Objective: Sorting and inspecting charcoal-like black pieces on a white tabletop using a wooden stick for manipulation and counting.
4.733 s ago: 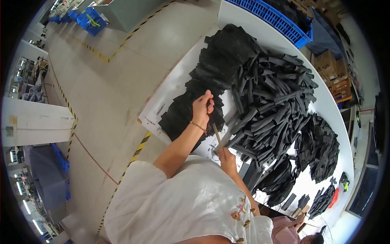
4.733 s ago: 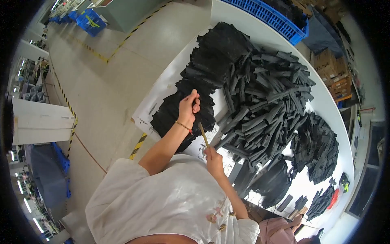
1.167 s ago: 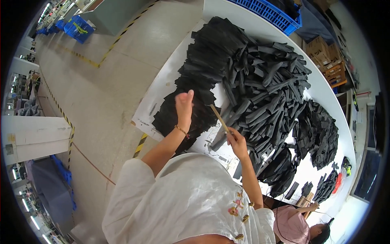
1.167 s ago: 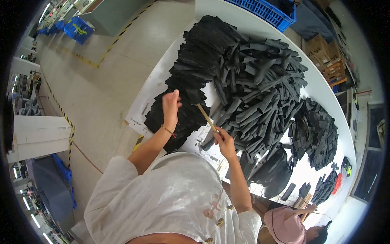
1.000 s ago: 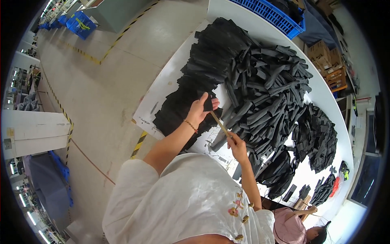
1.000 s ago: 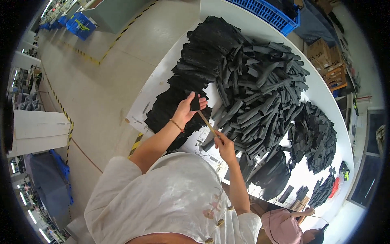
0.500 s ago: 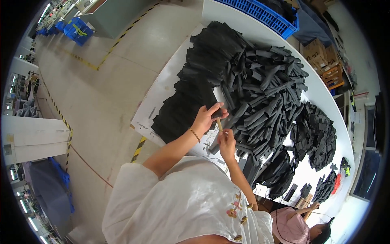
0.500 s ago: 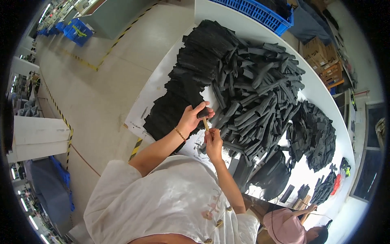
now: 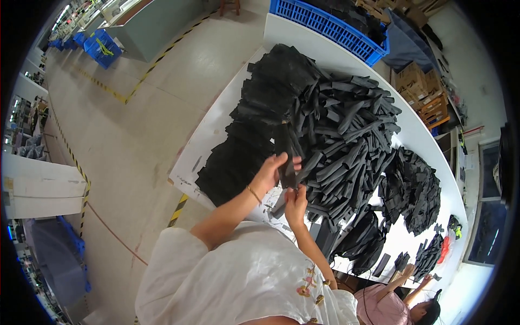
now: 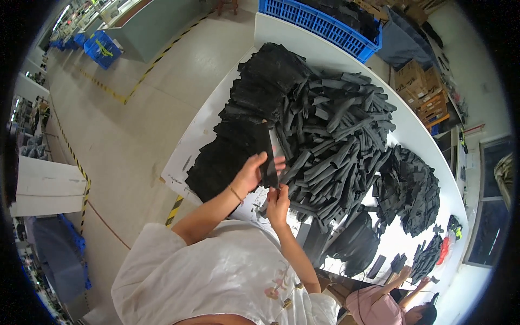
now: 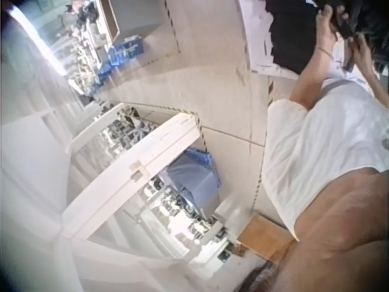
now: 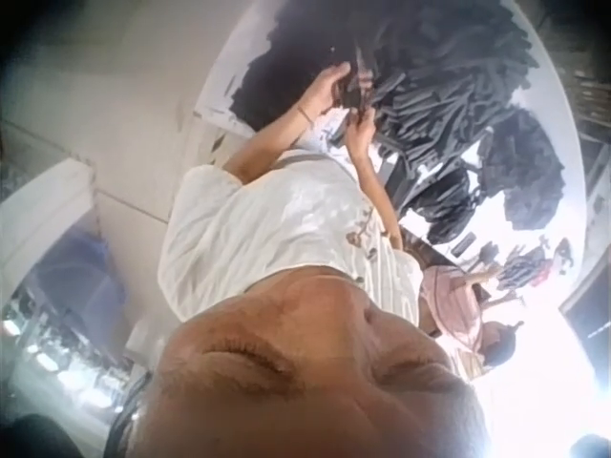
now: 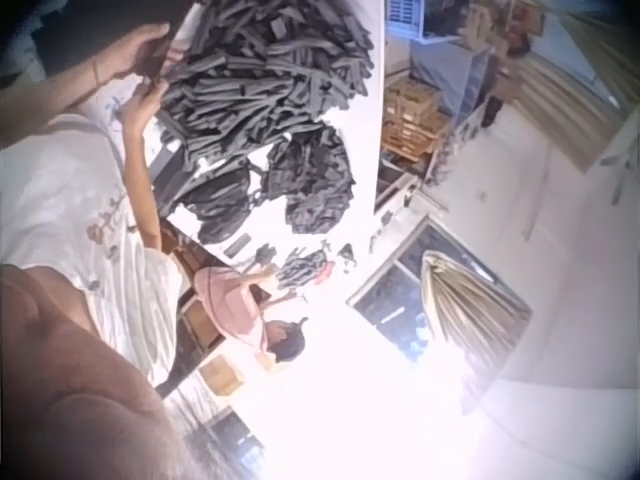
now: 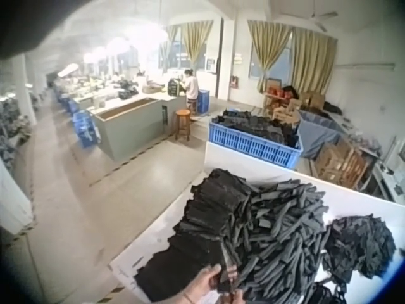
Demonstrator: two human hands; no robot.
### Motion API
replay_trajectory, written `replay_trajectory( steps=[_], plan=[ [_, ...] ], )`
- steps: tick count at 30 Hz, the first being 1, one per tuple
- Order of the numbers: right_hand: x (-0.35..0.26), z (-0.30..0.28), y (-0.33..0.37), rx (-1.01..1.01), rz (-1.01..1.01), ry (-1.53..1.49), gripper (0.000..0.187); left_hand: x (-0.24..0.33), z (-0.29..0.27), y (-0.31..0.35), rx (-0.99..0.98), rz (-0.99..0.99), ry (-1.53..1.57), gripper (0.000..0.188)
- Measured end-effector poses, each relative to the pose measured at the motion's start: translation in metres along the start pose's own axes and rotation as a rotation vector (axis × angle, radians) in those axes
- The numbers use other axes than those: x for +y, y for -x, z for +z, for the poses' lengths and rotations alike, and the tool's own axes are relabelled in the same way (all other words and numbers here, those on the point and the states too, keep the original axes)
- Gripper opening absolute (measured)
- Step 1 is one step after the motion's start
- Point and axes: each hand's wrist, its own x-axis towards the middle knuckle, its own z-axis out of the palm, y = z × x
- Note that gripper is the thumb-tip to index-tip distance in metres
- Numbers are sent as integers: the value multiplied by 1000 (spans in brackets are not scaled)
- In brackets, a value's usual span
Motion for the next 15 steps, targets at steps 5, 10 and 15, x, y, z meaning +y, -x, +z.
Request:
replay_trajectory(
  steps=[5, 10, 15],
  plan=[
    [2, -1, -6, -69, -20, 54, 11, 12, 14, -18, 99, 101, 19, 34],
    [3, 3, 1, 0, -50, 65, 9, -11, 17, -8, 317, 151, 102, 27],
    [6, -6, 23, -123, -17, 209, 8, 9, 24, -11, 375, 207, 57, 22]
  ],
)
